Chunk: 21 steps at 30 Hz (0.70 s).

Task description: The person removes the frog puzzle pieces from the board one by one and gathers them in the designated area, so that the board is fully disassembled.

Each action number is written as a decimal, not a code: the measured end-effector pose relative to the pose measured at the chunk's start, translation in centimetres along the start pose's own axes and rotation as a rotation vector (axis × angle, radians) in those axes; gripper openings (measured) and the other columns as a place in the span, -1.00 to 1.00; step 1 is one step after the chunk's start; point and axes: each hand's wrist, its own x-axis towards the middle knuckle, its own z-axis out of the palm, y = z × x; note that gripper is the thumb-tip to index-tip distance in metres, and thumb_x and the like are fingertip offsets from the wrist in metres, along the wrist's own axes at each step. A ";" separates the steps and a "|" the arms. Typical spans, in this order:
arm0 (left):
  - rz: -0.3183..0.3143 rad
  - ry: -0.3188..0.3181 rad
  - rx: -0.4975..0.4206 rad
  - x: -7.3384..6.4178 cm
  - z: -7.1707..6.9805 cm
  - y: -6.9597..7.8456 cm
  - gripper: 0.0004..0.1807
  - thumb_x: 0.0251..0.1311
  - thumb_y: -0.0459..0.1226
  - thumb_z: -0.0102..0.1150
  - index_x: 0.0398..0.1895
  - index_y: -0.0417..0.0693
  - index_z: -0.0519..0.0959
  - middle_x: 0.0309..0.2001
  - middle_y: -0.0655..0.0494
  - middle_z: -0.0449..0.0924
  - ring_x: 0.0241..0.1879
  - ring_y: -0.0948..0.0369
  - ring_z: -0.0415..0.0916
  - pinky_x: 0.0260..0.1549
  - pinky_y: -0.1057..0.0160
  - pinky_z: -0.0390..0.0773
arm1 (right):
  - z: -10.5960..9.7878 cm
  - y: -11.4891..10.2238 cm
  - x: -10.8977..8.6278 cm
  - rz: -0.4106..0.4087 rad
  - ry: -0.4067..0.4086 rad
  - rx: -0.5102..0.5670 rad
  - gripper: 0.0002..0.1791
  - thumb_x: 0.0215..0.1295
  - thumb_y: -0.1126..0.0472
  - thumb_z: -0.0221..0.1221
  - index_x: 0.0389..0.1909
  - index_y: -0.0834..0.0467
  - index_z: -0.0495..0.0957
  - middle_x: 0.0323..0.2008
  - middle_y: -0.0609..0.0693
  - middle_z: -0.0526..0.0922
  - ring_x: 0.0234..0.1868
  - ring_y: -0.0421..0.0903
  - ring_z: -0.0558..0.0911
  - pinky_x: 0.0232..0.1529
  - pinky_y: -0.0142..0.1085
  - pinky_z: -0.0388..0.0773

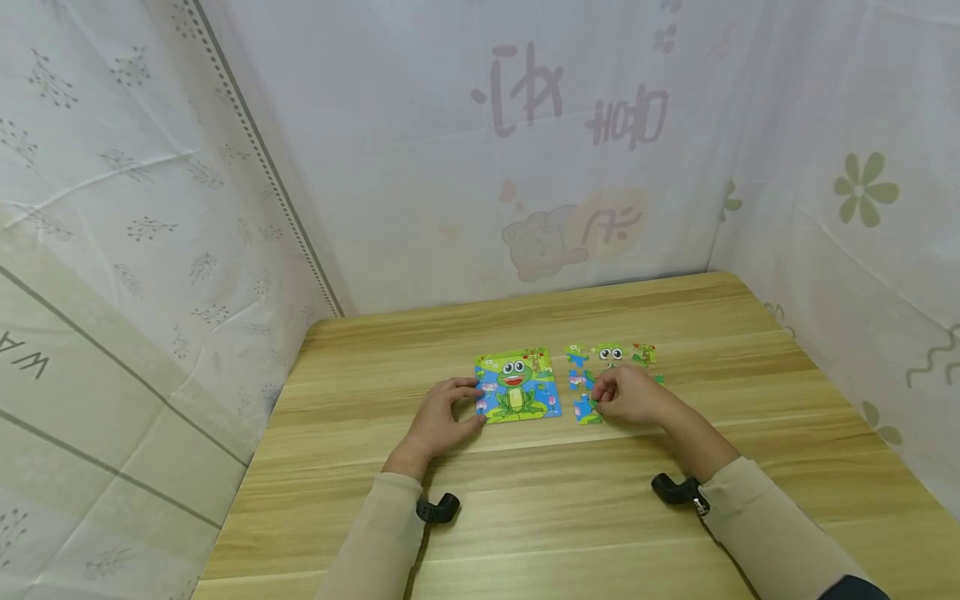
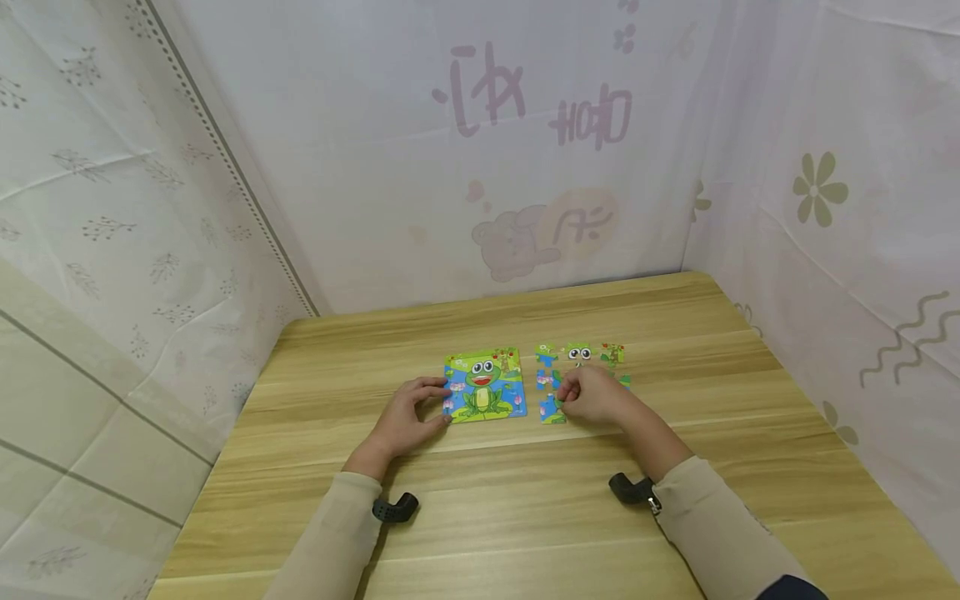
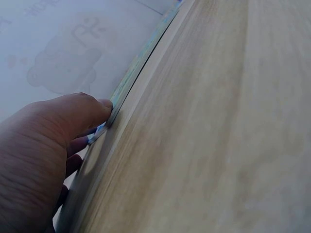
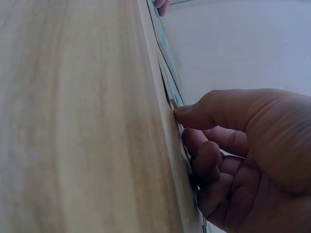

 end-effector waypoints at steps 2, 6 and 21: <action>0.006 0.001 0.002 0.0 0.0 0.0 -0.57 0.24 -0.09 0.50 0.16 0.08 0.72 0.37 0.20 0.52 0.41 0.10 0.37 0.42 -0.06 0.36 | 0.0 0.0 0.0 0.004 -0.001 0.001 -0.91 0.24 0.37 0.40 -0.30 0.17 0.68 -0.39 -0.03 0.60 -0.34 -0.09 0.56 -0.34 -0.30 0.57; 0.014 0.006 -0.004 0.0 0.0 0.1 -0.57 0.23 -0.11 0.50 0.15 0.05 0.72 0.36 0.16 0.53 0.40 0.06 0.38 0.41 -0.11 0.37 | 0.0 0.2 0.1 0.007 -0.003 0.014 -0.91 0.24 0.37 0.40 -0.30 0.18 0.68 -0.39 -0.03 0.61 -0.34 -0.09 0.55 -0.35 -0.31 0.56; -0.014 -0.012 0.001 0.0 -0.1 0.2 -0.58 0.26 -0.10 0.48 0.17 0.08 0.71 0.39 0.17 0.51 0.42 0.08 0.35 0.43 -0.05 0.35 | 0.0 0.5 0.1 0.003 -0.003 0.036 -0.91 0.26 0.35 0.42 -0.30 0.16 0.69 -0.39 -0.03 0.61 -0.34 -0.08 0.55 -0.36 -0.31 0.56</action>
